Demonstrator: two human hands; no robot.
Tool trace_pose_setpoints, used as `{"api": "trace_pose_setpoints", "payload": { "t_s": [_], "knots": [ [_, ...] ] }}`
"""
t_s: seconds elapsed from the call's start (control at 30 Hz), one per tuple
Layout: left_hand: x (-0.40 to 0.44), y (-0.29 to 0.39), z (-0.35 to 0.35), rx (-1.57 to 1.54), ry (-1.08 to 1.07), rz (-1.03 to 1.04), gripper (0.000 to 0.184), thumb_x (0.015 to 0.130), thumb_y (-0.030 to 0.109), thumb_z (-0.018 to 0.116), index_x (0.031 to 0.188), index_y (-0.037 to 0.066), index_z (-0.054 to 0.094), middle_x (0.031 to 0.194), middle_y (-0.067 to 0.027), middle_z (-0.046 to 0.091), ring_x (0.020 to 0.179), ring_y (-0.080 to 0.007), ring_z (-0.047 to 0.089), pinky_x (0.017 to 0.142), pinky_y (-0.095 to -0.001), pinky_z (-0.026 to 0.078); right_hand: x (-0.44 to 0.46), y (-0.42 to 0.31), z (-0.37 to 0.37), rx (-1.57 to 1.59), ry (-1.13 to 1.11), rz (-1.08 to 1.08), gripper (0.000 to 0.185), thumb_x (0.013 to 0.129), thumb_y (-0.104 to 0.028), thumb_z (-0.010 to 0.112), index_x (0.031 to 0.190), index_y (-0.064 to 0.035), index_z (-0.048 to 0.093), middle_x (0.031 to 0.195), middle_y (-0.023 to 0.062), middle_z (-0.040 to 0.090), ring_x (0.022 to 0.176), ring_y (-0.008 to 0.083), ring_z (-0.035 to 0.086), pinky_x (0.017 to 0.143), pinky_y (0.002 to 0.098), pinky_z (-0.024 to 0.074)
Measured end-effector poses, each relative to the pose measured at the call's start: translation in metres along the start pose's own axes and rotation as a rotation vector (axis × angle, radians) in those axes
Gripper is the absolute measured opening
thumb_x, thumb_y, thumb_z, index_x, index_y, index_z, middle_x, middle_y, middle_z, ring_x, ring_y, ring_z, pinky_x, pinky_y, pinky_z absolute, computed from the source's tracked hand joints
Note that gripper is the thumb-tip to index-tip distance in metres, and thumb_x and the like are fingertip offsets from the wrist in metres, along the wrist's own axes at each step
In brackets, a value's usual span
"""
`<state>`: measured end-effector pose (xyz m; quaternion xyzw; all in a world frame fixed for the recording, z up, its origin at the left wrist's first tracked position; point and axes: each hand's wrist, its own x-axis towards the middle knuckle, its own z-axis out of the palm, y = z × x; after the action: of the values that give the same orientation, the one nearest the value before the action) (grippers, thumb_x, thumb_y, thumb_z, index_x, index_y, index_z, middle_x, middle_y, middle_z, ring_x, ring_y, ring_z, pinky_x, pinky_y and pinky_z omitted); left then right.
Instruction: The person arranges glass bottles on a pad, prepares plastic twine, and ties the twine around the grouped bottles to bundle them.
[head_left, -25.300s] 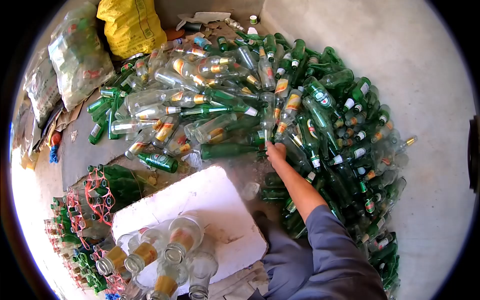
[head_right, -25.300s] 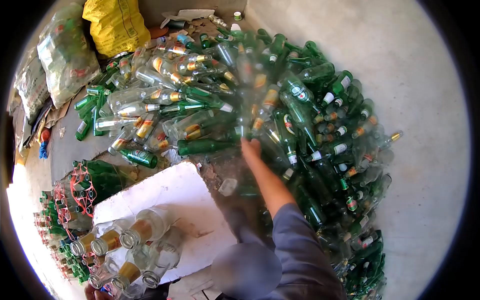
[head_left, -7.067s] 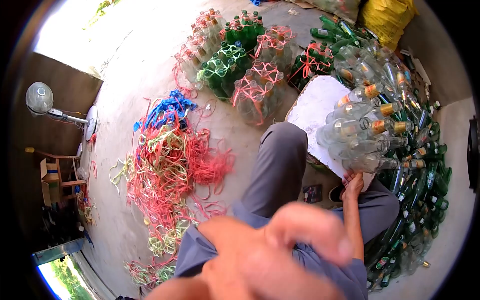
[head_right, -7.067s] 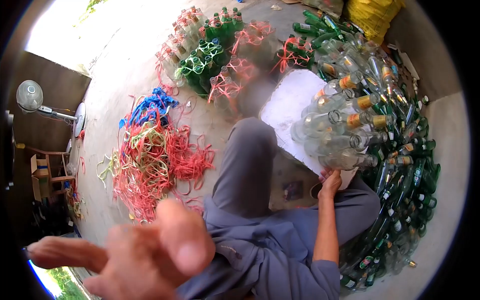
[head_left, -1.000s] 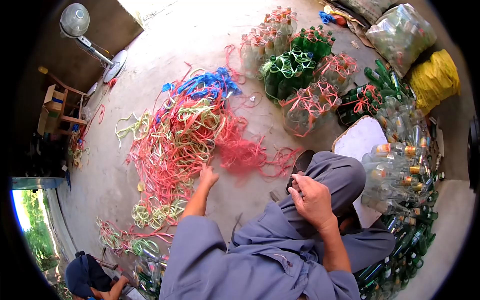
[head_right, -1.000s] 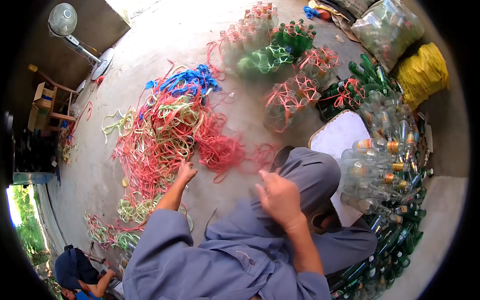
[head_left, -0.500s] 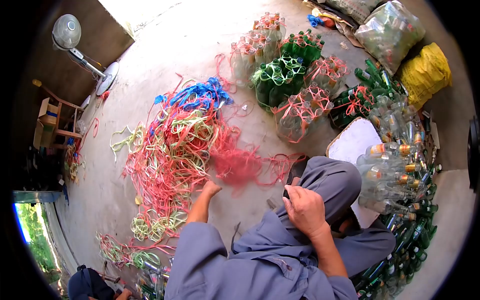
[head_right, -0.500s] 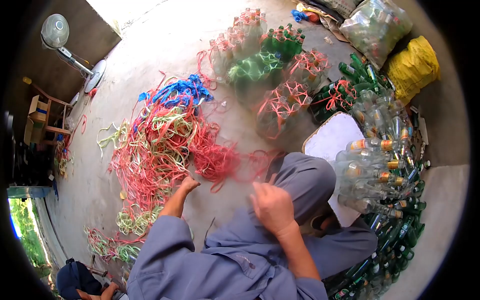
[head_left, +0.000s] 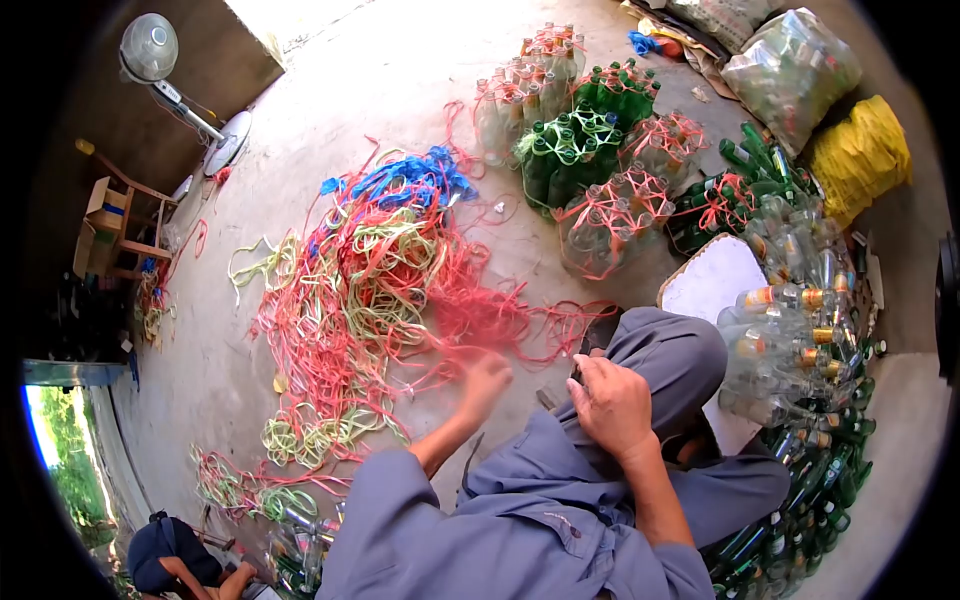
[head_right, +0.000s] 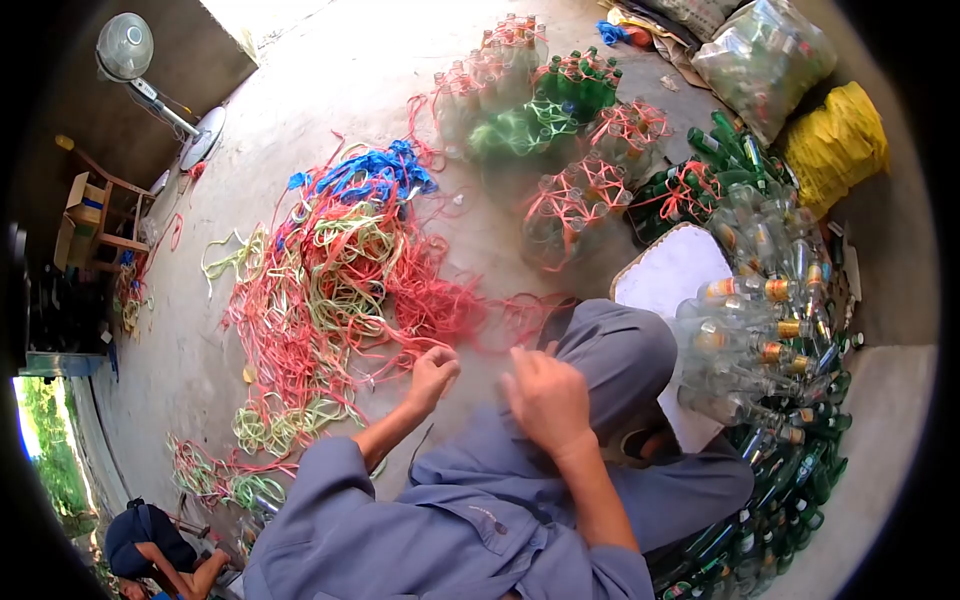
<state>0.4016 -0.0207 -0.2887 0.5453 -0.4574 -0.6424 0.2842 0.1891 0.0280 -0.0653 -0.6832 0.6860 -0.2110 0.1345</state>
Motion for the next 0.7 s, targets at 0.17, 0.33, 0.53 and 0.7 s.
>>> {"api": "trace_pose_setpoints", "payload": {
  "t_s": [0.17, 0.33, 0.53, 0.7],
  "knots": [
    [-0.042, 0.145, 0.05, -0.322, -0.191, 0.138, 0.01, 0.088, 0.004, 0.06, 0.098, 0.001, 0.059, 0.086, -0.002, 0.06, 0.077, -0.0084, 0.056, 0.069, -0.0247, 0.048, -0.004, -0.003, -0.001, 0.234, -0.001, 0.106, 0.038, 0.076, -0.011, 0.069, 0.111, -0.0013, 0.06, 0.092, 0.0135, 0.065, 0.077, 0.0265, 0.065, 0.068, 0.0356, 0.052],
    [-0.075, 0.218, 0.081, -0.417, -0.424, 0.253, 0.009, 0.092, -0.001, 0.056, 0.101, 0.002, 0.057, 0.094, -0.0021, 0.059, 0.085, -0.008, 0.056, 0.075, -0.0234, 0.047, -0.03, 0.002, 0.015, 0.834, -0.092, 0.241, 0.025, 0.086, -0.006, 0.066, 0.108, 0.0022, 0.06, 0.089, 0.0062, 0.067, 0.074, 0.0135, 0.064, 0.066, 0.028, 0.0504],
    [-0.071, 0.255, 0.103, -0.131, -0.406, 0.652, 0.029, 0.085, -0.003, 0.06, 0.113, 0.004, 0.06, 0.103, -0.007, 0.063, 0.095, -0.0157, 0.061, 0.078, -0.0279, 0.05, -0.037, -0.012, -0.029, 1.165, 0.054, 0.52, 0.015, 0.093, -0.006, 0.057, 0.1, 0.0037, 0.066, 0.075, 0.0018, 0.064, 0.064, 0.0052, 0.056, 0.057, 0.02, 0.0439],
    [-0.021, 0.268, 0.101, 0.261, -0.074, 1.084, 0.044, 0.073, -0.004, 0.065, 0.116, 0.006, 0.062, 0.116, -0.0177, 0.062, 0.106, -0.0352, 0.061, 0.088, -0.0402, 0.052, -0.048, -0.004, -0.087, 1.3, 0.048, 0.575, 0.014, 0.091, -0.006, 0.059, 0.098, 0.0032, 0.068, 0.074, 0.0041, 0.065, 0.056, 0.0065, 0.054, 0.051, 0.0187, 0.0417]
  ]
}}
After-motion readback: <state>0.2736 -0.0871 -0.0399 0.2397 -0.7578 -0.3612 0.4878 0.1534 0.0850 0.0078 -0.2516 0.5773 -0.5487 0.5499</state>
